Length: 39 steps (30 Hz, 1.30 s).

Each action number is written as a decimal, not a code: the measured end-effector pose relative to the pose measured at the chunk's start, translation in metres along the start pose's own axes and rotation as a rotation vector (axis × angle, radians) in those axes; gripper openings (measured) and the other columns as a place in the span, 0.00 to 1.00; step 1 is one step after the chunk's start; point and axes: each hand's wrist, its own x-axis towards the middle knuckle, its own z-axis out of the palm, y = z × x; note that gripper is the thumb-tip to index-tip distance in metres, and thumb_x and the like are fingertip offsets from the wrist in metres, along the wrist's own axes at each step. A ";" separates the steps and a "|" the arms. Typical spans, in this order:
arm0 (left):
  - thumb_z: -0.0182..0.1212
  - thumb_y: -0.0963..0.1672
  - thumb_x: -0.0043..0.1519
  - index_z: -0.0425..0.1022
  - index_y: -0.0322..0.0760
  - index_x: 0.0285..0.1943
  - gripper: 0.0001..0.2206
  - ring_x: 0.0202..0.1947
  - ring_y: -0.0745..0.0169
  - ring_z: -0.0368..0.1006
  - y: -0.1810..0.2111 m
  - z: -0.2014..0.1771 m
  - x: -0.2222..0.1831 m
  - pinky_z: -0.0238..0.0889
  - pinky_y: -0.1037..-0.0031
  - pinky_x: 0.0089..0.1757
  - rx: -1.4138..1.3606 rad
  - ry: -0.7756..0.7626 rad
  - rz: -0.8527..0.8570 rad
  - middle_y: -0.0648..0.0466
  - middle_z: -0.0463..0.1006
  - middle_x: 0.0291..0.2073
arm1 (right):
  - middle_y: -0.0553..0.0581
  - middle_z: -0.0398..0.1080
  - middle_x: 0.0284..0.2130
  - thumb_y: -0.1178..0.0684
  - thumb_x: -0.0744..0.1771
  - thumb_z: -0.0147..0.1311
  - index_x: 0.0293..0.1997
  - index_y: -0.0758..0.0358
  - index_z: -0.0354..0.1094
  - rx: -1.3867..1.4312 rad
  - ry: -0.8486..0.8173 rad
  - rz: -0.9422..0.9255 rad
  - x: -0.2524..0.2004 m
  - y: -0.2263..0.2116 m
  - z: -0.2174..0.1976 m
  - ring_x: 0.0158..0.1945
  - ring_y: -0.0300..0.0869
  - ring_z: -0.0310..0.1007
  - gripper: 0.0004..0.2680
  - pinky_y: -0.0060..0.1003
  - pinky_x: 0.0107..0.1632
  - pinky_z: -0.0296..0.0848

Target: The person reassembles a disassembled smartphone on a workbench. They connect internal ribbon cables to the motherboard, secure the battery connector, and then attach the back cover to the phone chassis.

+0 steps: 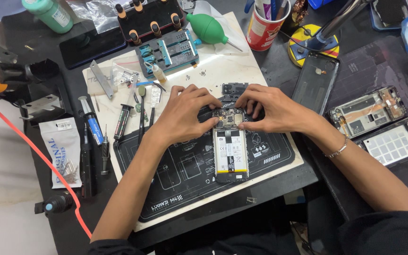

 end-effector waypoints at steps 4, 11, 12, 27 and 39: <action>0.69 0.49 0.54 0.80 0.44 0.45 0.13 0.50 0.59 0.72 0.003 -0.002 -0.001 0.50 0.58 0.57 0.029 -0.012 -0.010 0.57 0.81 0.41 | 0.55 0.71 0.37 0.48 0.58 0.70 0.44 0.68 0.74 0.001 0.003 -0.010 0.000 -0.002 -0.001 0.34 0.38 0.75 0.17 0.31 0.39 0.79; 0.71 0.51 0.54 0.81 0.45 0.44 0.15 0.50 0.59 0.72 0.006 -0.005 -0.001 0.49 0.57 0.58 0.082 -0.045 -0.010 0.56 0.81 0.41 | 0.55 0.71 0.35 0.50 0.60 0.69 0.43 0.67 0.74 0.006 0.011 0.036 0.001 -0.006 -0.001 0.33 0.38 0.74 0.14 0.30 0.36 0.79; 0.72 0.52 0.53 0.81 0.45 0.44 0.16 0.49 0.59 0.72 0.007 -0.006 0.000 0.49 0.56 0.58 0.071 -0.058 -0.023 0.56 0.80 0.41 | 0.55 0.71 0.35 0.50 0.60 0.69 0.43 0.67 0.74 0.011 0.015 0.038 0.001 -0.007 0.000 0.33 0.38 0.74 0.14 0.30 0.36 0.79; 0.70 0.51 0.55 0.79 0.44 0.44 0.14 0.52 0.57 0.71 0.010 -0.003 -0.001 0.52 0.58 0.56 0.145 -0.066 -0.004 0.56 0.79 0.43 | 0.56 0.71 0.36 0.49 0.60 0.70 0.39 0.67 0.73 -0.064 0.028 0.018 -0.001 -0.001 0.006 0.31 0.38 0.74 0.14 0.32 0.36 0.78; 0.70 0.51 0.55 0.79 0.42 0.44 0.15 0.52 0.54 0.71 0.014 -0.008 0.000 0.53 0.57 0.56 0.124 -0.067 0.004 0.54 0.79 0.43 | 0.61 0.69 0.47 0.54 0.62 0.66 0.57 0.65 0.71 -0.151 0.249 0.112 -0.002 0.006 -0.008 0.42 0.45 0.76 0.18 0.37 0.40 0.79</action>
